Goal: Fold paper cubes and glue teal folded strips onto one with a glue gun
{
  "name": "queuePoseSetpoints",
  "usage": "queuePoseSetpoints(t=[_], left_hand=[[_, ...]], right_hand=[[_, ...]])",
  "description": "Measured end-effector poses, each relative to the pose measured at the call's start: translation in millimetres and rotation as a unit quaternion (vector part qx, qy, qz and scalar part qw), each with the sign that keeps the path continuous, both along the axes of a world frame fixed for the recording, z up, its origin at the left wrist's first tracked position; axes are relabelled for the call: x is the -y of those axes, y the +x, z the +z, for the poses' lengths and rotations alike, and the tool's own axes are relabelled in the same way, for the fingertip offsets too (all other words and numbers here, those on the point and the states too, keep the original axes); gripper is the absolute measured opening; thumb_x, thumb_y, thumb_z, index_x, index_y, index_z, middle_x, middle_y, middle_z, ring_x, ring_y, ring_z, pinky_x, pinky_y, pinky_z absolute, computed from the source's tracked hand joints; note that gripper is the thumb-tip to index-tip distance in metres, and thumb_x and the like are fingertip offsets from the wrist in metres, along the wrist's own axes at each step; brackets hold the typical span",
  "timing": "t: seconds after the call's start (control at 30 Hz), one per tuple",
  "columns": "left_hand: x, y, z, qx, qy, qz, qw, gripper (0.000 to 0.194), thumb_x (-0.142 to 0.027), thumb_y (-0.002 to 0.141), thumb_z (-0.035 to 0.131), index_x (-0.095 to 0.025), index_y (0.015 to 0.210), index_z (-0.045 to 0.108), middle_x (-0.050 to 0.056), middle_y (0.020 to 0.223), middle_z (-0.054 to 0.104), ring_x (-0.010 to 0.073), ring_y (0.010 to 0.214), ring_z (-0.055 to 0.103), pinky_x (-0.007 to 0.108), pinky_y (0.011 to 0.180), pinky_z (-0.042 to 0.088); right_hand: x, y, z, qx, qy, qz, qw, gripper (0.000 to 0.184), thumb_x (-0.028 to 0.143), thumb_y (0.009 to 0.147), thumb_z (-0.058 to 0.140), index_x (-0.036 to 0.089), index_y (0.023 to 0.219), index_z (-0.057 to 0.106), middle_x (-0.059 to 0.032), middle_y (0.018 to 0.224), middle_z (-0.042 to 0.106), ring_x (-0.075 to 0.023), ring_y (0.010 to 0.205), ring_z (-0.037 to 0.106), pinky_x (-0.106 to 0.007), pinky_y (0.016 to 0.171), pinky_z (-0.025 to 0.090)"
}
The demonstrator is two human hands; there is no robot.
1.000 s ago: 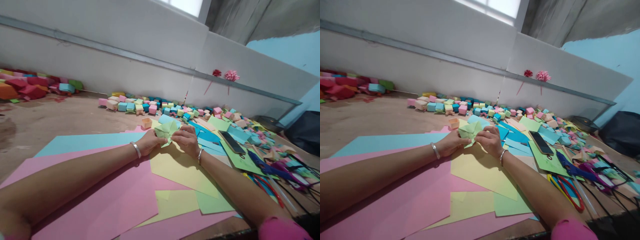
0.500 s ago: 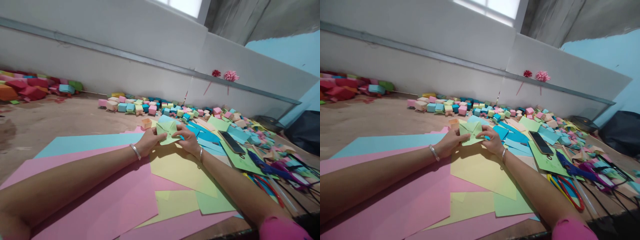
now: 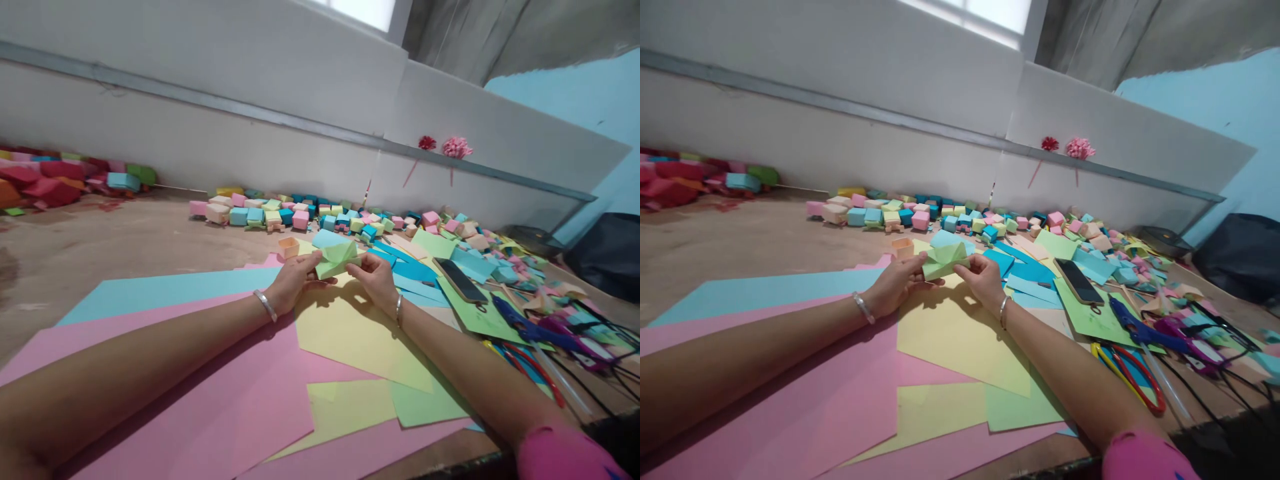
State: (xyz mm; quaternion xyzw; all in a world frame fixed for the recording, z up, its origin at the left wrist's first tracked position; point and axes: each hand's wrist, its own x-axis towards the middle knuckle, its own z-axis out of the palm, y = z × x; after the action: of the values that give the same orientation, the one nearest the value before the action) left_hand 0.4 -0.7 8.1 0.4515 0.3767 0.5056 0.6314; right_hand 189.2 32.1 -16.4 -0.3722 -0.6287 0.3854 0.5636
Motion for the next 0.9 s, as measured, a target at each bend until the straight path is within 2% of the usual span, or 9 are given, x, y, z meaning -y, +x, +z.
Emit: queuePoseSetpoints(t=[0.07,0.17,0.27,0.4,0.5,0.6,0.63,0.77,0.9], left_hand=[[2.6,0.4,1.8,-0.022,0.027,-0.014,0.999,0.045,-0.046,0.075,0.076,-0.012,0.102,0.066,0.014,0.097,0.073,0.0227,0.080,0.072,0.032,0.070,0.058],[5.8,2.0,2.0,-0.087,0.056,0.005,0.995,0.044,-0.032,0.065,0.085,-0.013,0.100,0.066,0.010,0.091,0.073,0.0216,0.082,0.072,0.032,0.073,0.058],[4.5,2.7,-1.3,-0.109,0.059,0.037,0.992,0.037,-0.030,0.067,0.083,-0.014,0.096,0.068,0.008,0.085,0.073,0.0198,0.078,0.071,0.032,0.074,0.058],[0.7,1.8,-4.9,-0.116,0.073,0.051,0.989,0.037,-0.035,0.068,0.082,-0.015,0.096,0.069,0.006,0.087,0.073,0.0175,0.074,0.070,0.031,0.071,0.058],[0.5,1.3,-4.6,-0.122,0.076,0.050,0.988,0.038,-0.036,0.068,0.082,-0.014,0.096,0.069,0.007,0.084,0.073,0.0183,0.074,0.070,0.031,0.069,0.058],[2.2,1.2,-3.2,-0.126,0.079,0.053,0.987,0.038,-0.035,0.068,0.082,-0.014,0.097,0.068,0.007,0.082,0.073,0.0189,0.074,0.070,0.031,0.068,0.058],[2.9,1.3,-2.7,-0.130,0.080,0.054,0.987,0.036,-0.034,0.068,0.081,-0.014,0.096,0.068,0.007,0.082,0.073,0.0189,0.074,0.070,0.031,0.068,0.058],[4.9,2.9,-0.5,-0.145,0.089,0.050,0.984,0.033,-0.031,0.071,0.078,-0.013,0.094,0.065,0.008,0.082,0.072,0.0188,0.074,0.071,0.031,0.068,0.058],[2.8,4.7,-2.5,-0.105,0.098,0.094,0.985,0.050,-0.026,0.066,0.081,-0.019,0.103,0.047,0.001,0.083,0.068,0.0205,0.075,0.073,0.035,0.068,0.060]], right_hand=[[-0.6,0.2,0.0,0.006,0.006,-0.016,1.000,0.026,0.041,0.065,0.078,0.019,0.068,0.063,0.0006,0.065,0.064,-0.0131,0.058,0.055,-0.028,0.056,0.046],[-1.0,0.1,-1.0,0.016,0.008,-0.022,1.000,0.027,0.040,0.067,0.076,0.019,0.067,0.061,0.0014,0.064,0.062,-0.0124,0.058,0.053,-0.027,0.056,0.044],[-0.3,-1.2,-1.9,0.019,0.014,-0.011,1.000,0.026,0.039,0.069,0.075,0.019,0.067,0.058,0.0021,0.063,0.060,-0.0118,0.057,0.052,-0.027,0.055,0.042],[-0.3,-4.3,-4.2,0.015,0.018,-0.006,1.000,0.025,0.035,0.070,0.072,0.020,0.069,0.052,0.0051,0.061,0.053,-0.0098,0.053,0.048,-0.025,0.051,0.038],[-1.8,-6.2,-6.4,-0.029,-0.005,-0.006,1.000,0.032,0.033,0.067,0.074,0.022,0.084,0.049,0.0066,0.064,0.057,-0.0116,0.057,0.054,-0.024,0.053,0.042],[-2.0,-7.0,-5.9,-0.063,-0.049,0.019,0.997,0.055,0.033,0.064,0.076,0.023,0.109,0.046,0.0063,0.068,0.064,-0.0134,0.058,0.059,-0.025,0.053,0.046],[-1.5,-7.1,-5.0,-0.064,-0.058,0.031,0.996,0.057,0.033,0.064,0.076,0.022,0.112,0.047,0.0056,0.069,0.065,-0.0130,0.057,0.059,-0.025,0.052,0.045],[2.0,-7.8,0.1,-0.060,-0.053,0.049,0.996,0.040,0.035,0.064,0.076,0.019,0.097,0.060,-0.0013,0.082,0.069,-0.0119,0.060,0.057,-0.025,0.052,0.044],[3.1,-7.4,2.8,-0.061,-0.041,0.023,0.997,0.035,0.035,0.066,0.075,0.018,0.094,0.063,-0.0025,0.084,0.068,-0.0115,0.061,0.056,-0.025,0.053,0.045]])
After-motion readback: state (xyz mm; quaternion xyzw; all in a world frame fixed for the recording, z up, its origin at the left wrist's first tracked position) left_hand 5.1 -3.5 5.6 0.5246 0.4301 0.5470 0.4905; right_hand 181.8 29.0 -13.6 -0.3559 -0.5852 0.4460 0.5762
